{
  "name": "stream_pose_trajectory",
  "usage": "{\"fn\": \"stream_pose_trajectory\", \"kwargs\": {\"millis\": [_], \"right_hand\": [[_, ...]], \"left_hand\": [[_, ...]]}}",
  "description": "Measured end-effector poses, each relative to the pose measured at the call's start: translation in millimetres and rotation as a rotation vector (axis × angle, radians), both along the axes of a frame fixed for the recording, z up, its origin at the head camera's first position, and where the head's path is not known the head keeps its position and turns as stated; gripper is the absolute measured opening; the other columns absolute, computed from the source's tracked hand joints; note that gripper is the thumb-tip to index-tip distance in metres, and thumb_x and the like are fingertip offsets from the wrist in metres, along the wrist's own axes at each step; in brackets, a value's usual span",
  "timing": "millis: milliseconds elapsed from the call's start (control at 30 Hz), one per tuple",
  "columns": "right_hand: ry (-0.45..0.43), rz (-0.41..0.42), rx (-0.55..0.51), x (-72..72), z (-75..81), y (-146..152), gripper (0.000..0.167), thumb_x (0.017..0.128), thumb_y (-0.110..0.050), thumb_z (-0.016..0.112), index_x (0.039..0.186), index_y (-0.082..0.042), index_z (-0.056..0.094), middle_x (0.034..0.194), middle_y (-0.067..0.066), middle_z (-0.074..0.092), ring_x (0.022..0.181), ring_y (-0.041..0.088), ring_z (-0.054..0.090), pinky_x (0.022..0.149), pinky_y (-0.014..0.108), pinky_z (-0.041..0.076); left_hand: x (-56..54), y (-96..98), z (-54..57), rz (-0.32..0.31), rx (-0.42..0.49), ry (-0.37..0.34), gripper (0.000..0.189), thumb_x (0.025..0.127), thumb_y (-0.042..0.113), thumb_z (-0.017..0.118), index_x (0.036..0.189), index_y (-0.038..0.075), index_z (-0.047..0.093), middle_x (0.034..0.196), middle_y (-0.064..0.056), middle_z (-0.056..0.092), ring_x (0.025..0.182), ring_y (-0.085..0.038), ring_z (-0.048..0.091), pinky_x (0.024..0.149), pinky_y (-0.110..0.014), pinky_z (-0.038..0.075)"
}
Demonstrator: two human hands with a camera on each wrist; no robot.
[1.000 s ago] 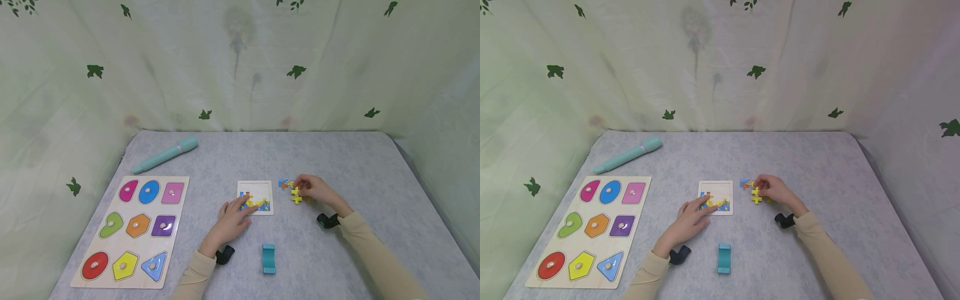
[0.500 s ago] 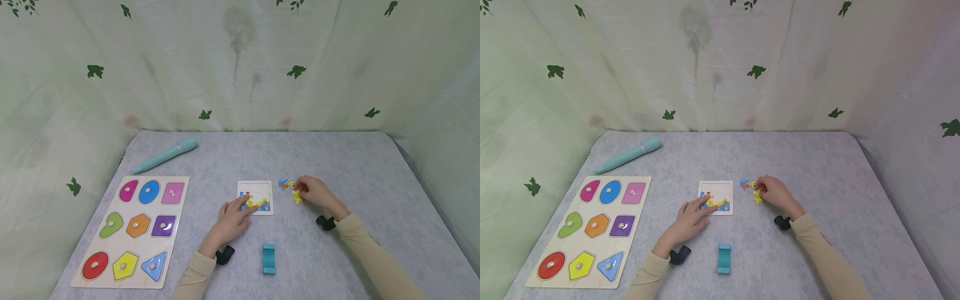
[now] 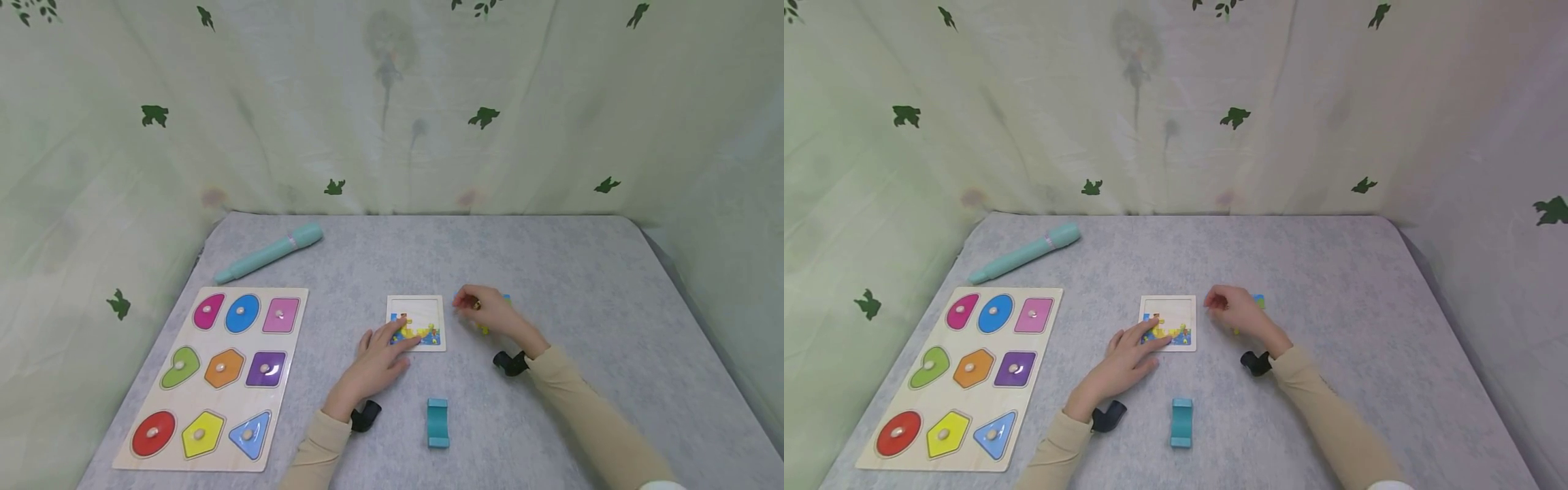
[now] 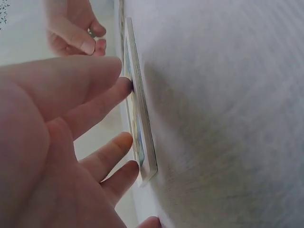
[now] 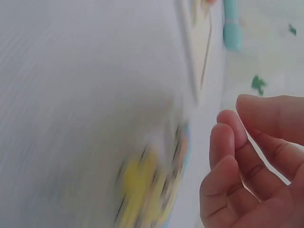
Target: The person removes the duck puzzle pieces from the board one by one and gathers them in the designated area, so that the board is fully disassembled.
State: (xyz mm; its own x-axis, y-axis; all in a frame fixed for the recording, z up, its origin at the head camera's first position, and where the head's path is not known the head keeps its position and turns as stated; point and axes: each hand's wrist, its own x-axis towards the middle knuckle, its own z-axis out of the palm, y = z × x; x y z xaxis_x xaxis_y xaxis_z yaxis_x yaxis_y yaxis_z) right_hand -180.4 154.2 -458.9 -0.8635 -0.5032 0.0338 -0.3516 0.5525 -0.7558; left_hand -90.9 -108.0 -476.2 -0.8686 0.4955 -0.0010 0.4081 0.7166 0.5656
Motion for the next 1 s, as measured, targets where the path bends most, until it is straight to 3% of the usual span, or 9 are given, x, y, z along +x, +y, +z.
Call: {"fn": "stream_pose_trajectory", "kwargs": {"millis": [233,467,1000], "right_hand": [[-0.032,0.103,-0.008,-1.8,-3.2,-44,0.012,0.085,0.002,0.064,0.095,-0.005,0.065,0.087,-0.001,0.061,0.079,0.014,0.054,0.073,0.031,0.047],[-0.106,0.127,0.01,-5.6,-7.7,-73,0.02,0.084,0.004,0.062,0.101,-0.006,0.065,0.096,0.003,0.063,0.082,0.015,0.055,0.073,0.03,0.047],[-0.106,0.174,-0.001,-7.7,-8.5,-89,0.027,0.081,0.009,0.06,0.103,-0.005,0.065,0.098,0.003,0.062,0.09,0.018,0.057,0.081,0.03,0.048]], "left_hand": [[2.2,-5.0,2.7,0.014,-0.015,0.033,0.038,0.096,0.017,0.057,0.134,0.012,0.057,0.15,-0.013,0.032,0.137,-0.033,0.025,0.104,-0.062,0.016],[7.9,-15.3,4.6,0.035,-0.029,0.034,0.037,0.096,0.017,0.058,0.133,0.011,0.058,0.147,-0.011,0.037,0.136,-0.033,0.028,0.103,-0.063,0.018],[10.8,-17.5,6.3,0.017,-0.035,0.047,0.04,0.096,0.013,0.058,0.135,0.008,0.056,0.143,-0.015,0.042,0.13,-0.035,0.034,0.1,-0.063,0.02]]}}
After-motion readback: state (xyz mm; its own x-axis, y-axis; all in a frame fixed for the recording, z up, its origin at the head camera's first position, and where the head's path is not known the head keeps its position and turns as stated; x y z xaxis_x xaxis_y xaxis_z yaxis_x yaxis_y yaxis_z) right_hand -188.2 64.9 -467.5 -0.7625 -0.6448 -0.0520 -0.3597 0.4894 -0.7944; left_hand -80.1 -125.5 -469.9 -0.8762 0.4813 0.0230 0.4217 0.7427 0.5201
